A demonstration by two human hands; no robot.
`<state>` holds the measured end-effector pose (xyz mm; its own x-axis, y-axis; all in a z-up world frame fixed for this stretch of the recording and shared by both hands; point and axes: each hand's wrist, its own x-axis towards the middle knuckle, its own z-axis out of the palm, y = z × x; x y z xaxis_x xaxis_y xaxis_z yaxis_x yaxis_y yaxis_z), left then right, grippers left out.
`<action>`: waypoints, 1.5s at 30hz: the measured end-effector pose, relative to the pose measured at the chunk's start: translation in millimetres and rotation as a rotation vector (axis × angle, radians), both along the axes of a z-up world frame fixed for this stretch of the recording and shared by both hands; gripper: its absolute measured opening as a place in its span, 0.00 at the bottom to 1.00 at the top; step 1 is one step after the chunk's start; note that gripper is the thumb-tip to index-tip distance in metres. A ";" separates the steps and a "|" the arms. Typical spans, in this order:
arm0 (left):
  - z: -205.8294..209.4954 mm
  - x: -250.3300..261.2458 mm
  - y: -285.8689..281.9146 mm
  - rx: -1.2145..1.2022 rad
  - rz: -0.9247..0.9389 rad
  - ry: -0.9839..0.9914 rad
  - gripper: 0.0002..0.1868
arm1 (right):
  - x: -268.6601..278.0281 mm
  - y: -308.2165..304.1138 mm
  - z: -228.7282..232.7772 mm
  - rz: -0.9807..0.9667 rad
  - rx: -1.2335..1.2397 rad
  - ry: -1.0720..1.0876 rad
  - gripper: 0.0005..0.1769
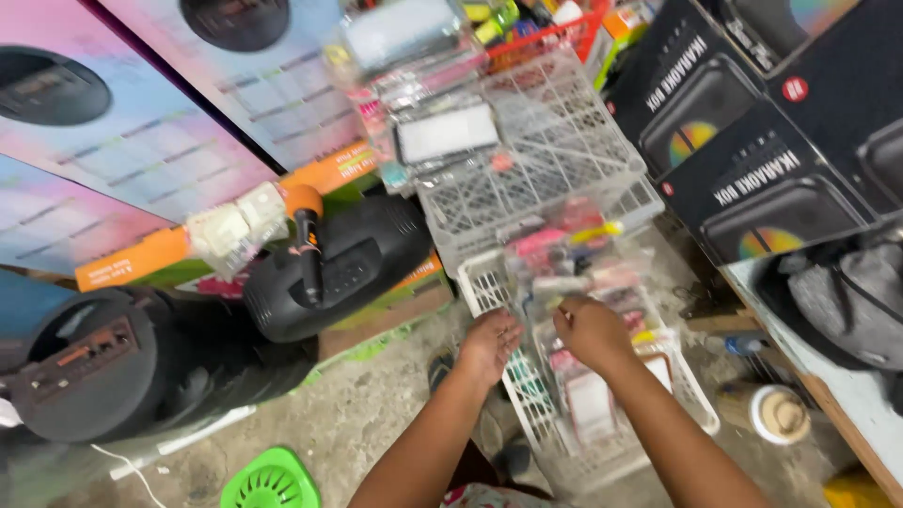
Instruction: The person picks up various packaged items, such as power banks and phone cases, from a white plastic basket and places them into a red basket. The person handles the items one by one, moving them between the baskets.
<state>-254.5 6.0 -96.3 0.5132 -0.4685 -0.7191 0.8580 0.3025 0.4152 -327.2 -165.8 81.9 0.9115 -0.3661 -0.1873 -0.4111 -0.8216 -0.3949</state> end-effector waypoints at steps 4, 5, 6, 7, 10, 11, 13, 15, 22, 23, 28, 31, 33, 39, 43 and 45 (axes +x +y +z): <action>66.1 90.4 18.9 -0.142 0.148 0.021 0.26 | 79.9 -4.7 19.4 -0.050 0.119 -0.173 0.16; 75.2 111.0 22.4 -0.198 0.183 0.022 0.26 | 99.7 -7.7 23.4 -0.042 0.168 -0.236 0.17; 84.1 131.6 26.0 -0.253 0.217 0.022 0.26 | 119.7 -10.7 27.3 -0.034 0.218 -0.298 0.19; 90.7 148.3 26.5 -0.262 0.219 0.008 0.26 | 138.0 -13.8 23.8 -0.027 0.212 -0.313 0.19; 102.9 192.9 26.6 -0.314 0.232 -0.005 0.27 | 191.9 -25.2 10.1 -0.010 0.178 -0.478 0.22; 102.4 203.5 25.2 -0.342 0.270 0.003 0.28 | 208.1 -30.7 3.4 -0.043 0.177 -0.506 0.25; 103.5 220.2 22.9 -0.375 0.323 0.010 0.30 | 237.4 -44.8 -16.2 -0.060 0.177 -0.530 0.27; 108.1 234.0 20.6 -0.393 0.353 -0.030 0.33 | 266.9 -62.6 -40.5 -0.143 0.274 -0.602 0.32; 104.5 265.0 27.0 -0.415 0.323 0.046 0.35 | 319.2 -75.9 -29.6 -0.191 0.331 -0.427 0.37; 113.4 270.0 31.1 -0.370 0.301 0.073 0.33 | 323.9 -74.2 -26.2 -0.220 0.330 -0.347 0.37; 89.3 291.4 33.6 -0.396 0.242 0.062 0.33 | 336.8 -80.9 -31.9 -0.219 0.356 -0.315 0.38; 94.4 293.6 31.5 -0.369 0.206 0.077 0.24 | 339.3 -80.9 -40.0 -0.295 0.518 -0.328 0.32; 104.8 294.1 29.9 -0.351 0.178 0.048 0.22 | 342.2 -80.7 -48.2 -0.350 0.626 -0.370 0.30; 95.1 294.2 19.1 -0.403 0.198 0.085 0.20 | 340.2 -68.1 -26.2 -0.462 1.084 -0.386 0.19; 123.1 289.8 19.7 -0.360 0.192 0.118 0.17 | 324.7 -56.6 -6.2 -0.512 1.176 -0.307 0.13; 112.3 287.6 14.9 -0.407 0.209 0.122 0.22 | 315.9 -75.8 -35.5 -0.468 1.169 -0.236 0.14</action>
